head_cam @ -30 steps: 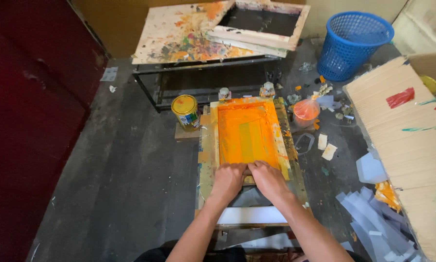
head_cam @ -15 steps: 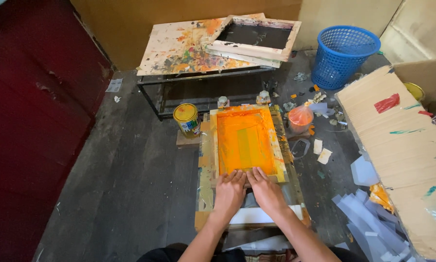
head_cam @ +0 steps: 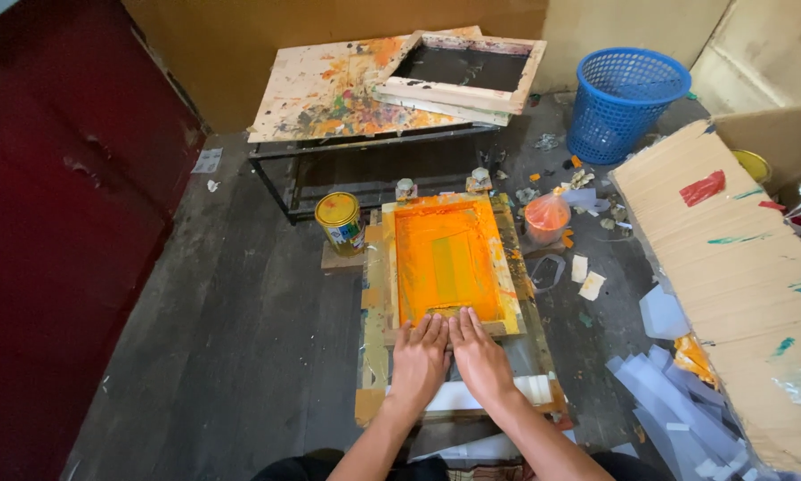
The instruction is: The person sits on the floor and uses a squeegee to spread orange ink across a screen printing frame. They repeatedly pull the ink from one side of the frame to the other to ensure even coverage over the mesh.
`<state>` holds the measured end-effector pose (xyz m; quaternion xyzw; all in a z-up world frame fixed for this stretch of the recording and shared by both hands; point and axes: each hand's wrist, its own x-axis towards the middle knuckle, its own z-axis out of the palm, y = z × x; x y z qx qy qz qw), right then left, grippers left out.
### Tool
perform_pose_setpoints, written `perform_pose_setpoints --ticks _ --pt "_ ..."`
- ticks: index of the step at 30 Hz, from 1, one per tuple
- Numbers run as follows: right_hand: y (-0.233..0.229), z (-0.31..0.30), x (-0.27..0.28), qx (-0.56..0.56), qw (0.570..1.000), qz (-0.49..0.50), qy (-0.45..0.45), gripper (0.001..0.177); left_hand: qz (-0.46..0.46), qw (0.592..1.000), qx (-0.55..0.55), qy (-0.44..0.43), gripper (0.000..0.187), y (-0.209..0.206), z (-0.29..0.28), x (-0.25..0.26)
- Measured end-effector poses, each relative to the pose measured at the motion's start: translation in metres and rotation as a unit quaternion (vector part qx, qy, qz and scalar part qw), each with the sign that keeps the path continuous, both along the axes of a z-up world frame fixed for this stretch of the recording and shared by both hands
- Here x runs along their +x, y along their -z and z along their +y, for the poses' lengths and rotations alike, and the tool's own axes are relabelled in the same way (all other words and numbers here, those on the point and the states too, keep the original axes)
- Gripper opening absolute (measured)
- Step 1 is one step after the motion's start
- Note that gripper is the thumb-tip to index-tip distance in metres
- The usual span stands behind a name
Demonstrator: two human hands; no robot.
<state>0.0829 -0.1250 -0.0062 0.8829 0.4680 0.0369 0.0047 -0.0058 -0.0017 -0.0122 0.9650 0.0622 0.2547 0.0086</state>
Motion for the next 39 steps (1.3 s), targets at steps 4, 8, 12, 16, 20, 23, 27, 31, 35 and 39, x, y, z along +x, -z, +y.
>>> perform_pose_setpoints --ticks 4,8,12,16,20,23,27,31,35,39 --pt "0.003 0.0 0.003 0.016 1.0 0.018 -0.002 0.077 -0.012 1.0 0.007 0.007 0.05 -0.004 0.0 0.001" --pt "-0.003 -0.003 0.003 0.052 0.998 0.01 -0.016 0.073 -0.027 1.0 0.01 0.009 0.05 -0.007 0.0 0.001" --pt "-0.013 -0.003 0.002 0.085 0.996 0.014 -0.02 0.067 -0.041 0.999 0.01 0.021 0.052 -0.013 0.001 0.002" --pt "-0.016 -0.002 0.008 0.109 0.994 0.014 -0.013 0.059 -0.077 0.996 0.005 0.04 0.046 -0.02 0.007 0.006" --pt "-0.01 0.003 0.026 0.131 0.991 0.028 -0.028 0.042 -0.06 0.995 -0.005 0.075 0.039 0.014 0.031 0.031" --pt "-0.012 0.01 0.038 0.123 0.992 0.02 -0.023 0.037 -0.039 0.996 0.031 0.068 0.03 0.008 0.043 0.045" --pt "-0.03 0.027 0.053 0.149 0.989 0.016 -0.018 0.037 -0.047 0.993 0.083 0.063 0.033 -0.021 0.052 0.057" --pt "-0.027 0.048 0.086 0.157 0.986 0.052 -0.022 0.038 -0.065 0.993 0.091 0.038 0.029 -0.013 0.069 0.087" --pt "-0.026 0.074 0.123 0.142 0.983 0.116 -0.024 0.04 -0.063 0.996 0.062 0.017 0.025 -0.008 0.088 0.117" --pt "-0.03 0.088 0.147 0.155 0.975 0.155 -0.027 0.042 -0.052 0.995 0.077 0.021 0.028 0.009 0.111 0.146"
